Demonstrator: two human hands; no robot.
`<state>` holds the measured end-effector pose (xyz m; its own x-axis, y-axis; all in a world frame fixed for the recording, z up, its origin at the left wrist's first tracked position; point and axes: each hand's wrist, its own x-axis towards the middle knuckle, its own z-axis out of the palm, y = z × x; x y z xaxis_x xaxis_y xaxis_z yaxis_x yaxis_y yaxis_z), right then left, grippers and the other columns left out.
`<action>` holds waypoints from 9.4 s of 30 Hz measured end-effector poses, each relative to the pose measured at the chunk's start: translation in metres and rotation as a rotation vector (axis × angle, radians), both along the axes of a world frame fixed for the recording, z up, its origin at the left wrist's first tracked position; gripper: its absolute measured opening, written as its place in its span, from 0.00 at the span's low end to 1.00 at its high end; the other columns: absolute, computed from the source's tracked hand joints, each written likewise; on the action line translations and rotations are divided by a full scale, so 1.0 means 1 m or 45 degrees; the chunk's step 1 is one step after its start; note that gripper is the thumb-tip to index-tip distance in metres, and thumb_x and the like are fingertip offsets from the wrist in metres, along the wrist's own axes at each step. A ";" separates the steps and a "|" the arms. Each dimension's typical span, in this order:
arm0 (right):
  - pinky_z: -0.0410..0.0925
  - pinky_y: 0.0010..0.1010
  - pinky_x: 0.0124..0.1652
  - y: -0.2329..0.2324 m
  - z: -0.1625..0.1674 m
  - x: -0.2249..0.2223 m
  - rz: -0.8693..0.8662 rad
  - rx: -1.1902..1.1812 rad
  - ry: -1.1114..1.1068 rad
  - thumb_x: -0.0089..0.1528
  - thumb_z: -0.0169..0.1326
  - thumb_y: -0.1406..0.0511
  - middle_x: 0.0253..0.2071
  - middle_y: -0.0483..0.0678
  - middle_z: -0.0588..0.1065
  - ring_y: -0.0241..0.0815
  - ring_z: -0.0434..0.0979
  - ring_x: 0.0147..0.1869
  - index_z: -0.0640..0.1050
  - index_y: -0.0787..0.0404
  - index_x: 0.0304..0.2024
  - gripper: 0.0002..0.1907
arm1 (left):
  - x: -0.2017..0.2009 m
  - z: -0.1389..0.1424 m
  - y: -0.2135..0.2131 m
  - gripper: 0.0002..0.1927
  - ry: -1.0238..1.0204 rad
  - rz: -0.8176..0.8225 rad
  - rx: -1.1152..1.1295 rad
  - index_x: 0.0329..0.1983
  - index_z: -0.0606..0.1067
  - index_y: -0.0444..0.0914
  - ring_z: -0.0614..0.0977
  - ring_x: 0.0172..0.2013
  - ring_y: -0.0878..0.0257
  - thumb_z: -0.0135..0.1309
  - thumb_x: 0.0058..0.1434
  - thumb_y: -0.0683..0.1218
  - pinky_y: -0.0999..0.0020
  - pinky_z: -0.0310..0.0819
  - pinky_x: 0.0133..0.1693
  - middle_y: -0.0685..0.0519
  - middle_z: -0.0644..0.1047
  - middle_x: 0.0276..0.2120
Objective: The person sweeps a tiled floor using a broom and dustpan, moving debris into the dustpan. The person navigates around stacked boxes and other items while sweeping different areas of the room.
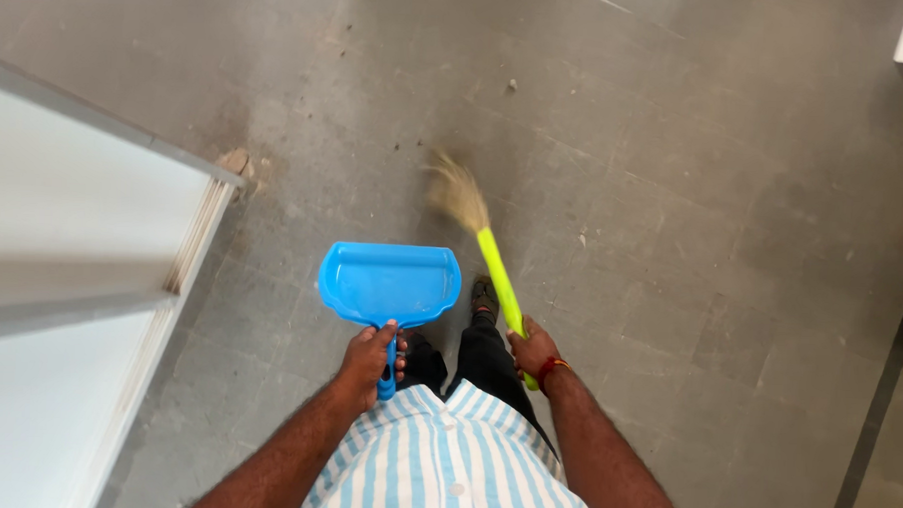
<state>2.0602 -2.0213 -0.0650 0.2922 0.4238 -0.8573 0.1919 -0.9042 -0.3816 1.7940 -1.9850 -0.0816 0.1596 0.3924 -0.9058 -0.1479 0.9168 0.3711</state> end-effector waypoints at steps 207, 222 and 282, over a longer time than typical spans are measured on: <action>0.62 0.37 0.68 0.786 0.080 0.743 1.234 -0.033 -0.162 0.65 0.59 0.59 0.69 0.52 0.69 0.51 0.69 0.71 0.60 0.45 0.74 0.37 | 0.771 0.093 0.742 0.12 -0.090 0.513 0.123 0.44 0.70 0.41 0.73 0.25 0.65 0.55 0.64 0.51 0.66 0.69 0.26 0.53 0.74 0.31; 0.66 0.40 0.23 0.981 0.066 0.885 0.314 0.120 -0.114 0.69 0.56 0.61 0.31 0.53 0.71 0.45 0.68 0.24 0.61 0.55 0.70 0.29 | 0.778 0.079 0.809 0.10 -0.009 1.025 0.134 0.43 0.71 0.40 0.72 0.24 0.63 0.55 0.64 0.50 0.65 0.67 0.25 0.53 0.74 0.30; 0.66 0.25 0.26 0.990 0.106 0.399 1.551 -0.215 0.603 0.66 0.54 0.68 0.29 0.44 0.67 0.33 0.66 0.26 0.64 0.54 0.62 0.23 | 0.742 0.154 0.681 0.11 0.159 2.583 0.055 0.45 0.70 0.41 0.72 0.25 0.65 0.53 0.67 0.51 0.67 0.69 0.27 0.54 0.73 0.31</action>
